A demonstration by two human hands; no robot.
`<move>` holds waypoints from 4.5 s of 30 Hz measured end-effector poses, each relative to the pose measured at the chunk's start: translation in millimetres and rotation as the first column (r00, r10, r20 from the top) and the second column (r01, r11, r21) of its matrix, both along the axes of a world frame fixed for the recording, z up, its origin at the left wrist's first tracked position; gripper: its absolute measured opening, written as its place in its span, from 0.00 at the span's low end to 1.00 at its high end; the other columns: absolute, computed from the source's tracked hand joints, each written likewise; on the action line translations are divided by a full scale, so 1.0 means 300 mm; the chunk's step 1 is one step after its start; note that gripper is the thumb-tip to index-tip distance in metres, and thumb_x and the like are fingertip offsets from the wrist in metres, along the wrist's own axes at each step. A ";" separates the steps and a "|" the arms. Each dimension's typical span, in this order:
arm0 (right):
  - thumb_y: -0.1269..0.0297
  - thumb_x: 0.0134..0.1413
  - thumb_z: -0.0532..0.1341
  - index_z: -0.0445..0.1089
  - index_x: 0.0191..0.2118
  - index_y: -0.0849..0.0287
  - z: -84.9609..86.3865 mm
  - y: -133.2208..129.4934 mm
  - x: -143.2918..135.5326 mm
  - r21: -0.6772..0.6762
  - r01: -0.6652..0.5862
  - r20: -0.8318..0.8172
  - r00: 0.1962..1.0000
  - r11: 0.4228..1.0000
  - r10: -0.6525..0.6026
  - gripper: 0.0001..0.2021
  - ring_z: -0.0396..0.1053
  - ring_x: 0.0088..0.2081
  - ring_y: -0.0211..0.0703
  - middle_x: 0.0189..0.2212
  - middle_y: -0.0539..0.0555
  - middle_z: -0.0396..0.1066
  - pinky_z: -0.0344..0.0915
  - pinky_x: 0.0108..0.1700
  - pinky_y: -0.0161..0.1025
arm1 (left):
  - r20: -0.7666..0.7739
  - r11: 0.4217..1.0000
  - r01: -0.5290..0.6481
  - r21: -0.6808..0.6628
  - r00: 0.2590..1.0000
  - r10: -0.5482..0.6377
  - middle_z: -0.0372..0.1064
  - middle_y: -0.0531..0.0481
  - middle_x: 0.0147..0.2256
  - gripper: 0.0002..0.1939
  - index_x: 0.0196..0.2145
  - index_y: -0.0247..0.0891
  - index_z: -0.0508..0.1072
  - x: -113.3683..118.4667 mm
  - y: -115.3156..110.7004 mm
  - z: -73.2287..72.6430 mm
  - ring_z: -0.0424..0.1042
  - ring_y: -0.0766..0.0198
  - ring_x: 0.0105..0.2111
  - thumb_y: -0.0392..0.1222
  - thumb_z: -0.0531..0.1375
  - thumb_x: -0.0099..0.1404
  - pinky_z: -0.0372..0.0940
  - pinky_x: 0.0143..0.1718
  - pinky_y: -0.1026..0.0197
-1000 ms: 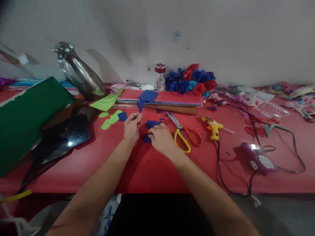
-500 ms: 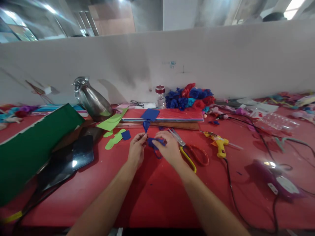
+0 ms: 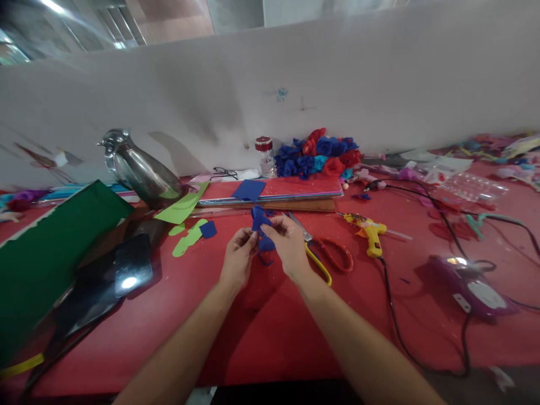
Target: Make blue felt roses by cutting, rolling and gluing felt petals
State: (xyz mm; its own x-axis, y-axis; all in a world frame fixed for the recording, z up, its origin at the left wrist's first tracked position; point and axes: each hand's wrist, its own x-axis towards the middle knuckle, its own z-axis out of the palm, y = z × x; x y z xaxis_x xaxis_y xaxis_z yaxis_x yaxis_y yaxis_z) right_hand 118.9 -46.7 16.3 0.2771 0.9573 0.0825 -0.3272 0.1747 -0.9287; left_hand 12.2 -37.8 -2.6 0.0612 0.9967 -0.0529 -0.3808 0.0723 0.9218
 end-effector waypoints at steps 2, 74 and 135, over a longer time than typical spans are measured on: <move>0.61 0.36 0.67 0.66 0.26 0.58 -0.008 0.002 -0.003 -0.017 0.036 0.025 0.999 0.999 -0.035 0.11 0.61 0.24 0.33 0.22 0.44 0.65 0.60 0.30 0.34 | -0.003 1.000 0.004 0.007 1.000 -0.004 0.64 0.55 0.25 0.10 0.26 0.37 0.68 0.003 -0.001 -0.003 0.61 0.72 0.25 0.43 0.65 0.51 0.57 0.28 0.69; 0.57 0.42 0.63 0.71 0.29 0.57 -0.058 -0.007 -0.035 -0.038 -0.095 0.246 0.964 0.995 0.101 0.10 0.68 0.31 0.42 0.27 0.51 0.72 0.64 0.38 0.40 | 0.184 0.994 -0.043 -0.104 0.981 0.062 0.71 0.53 0.23 0.06 0.21 0.36 0.75 -0.022 0.022 0.012 0.66 0.70 0.24 0.34 0.67 0.40 0.60 0.31 0.66; 0.65 0.54 0.60 0.72 0.29 0.55 -0.035 -0.034 -0.009 0.416 0.128 0.733 0.539 0.900 -0.416 0.05 0.68 0.31 0.43 0.27 0.51 0.73 0.61 0.37 0.41 | 0.309 1.000 0.027 0.004 0.951 -0.027 0.71 0.55 0.25 0.11 0.27 0.38 0.77 -0.022 0.010 0.030 0.65 0.73 0.25 0.41 0.71 0.44 0.61 0.33 0.68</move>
State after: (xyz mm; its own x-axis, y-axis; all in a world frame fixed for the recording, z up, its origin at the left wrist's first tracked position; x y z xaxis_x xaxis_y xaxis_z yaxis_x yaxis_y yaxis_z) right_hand 116.3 -57.0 5.8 0.2031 0.7358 0.6460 0.6195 0.4144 -0.6667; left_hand 5.5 -34.9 6.4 0.1014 0.9945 -0.0270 -0.6446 0.0863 0.7596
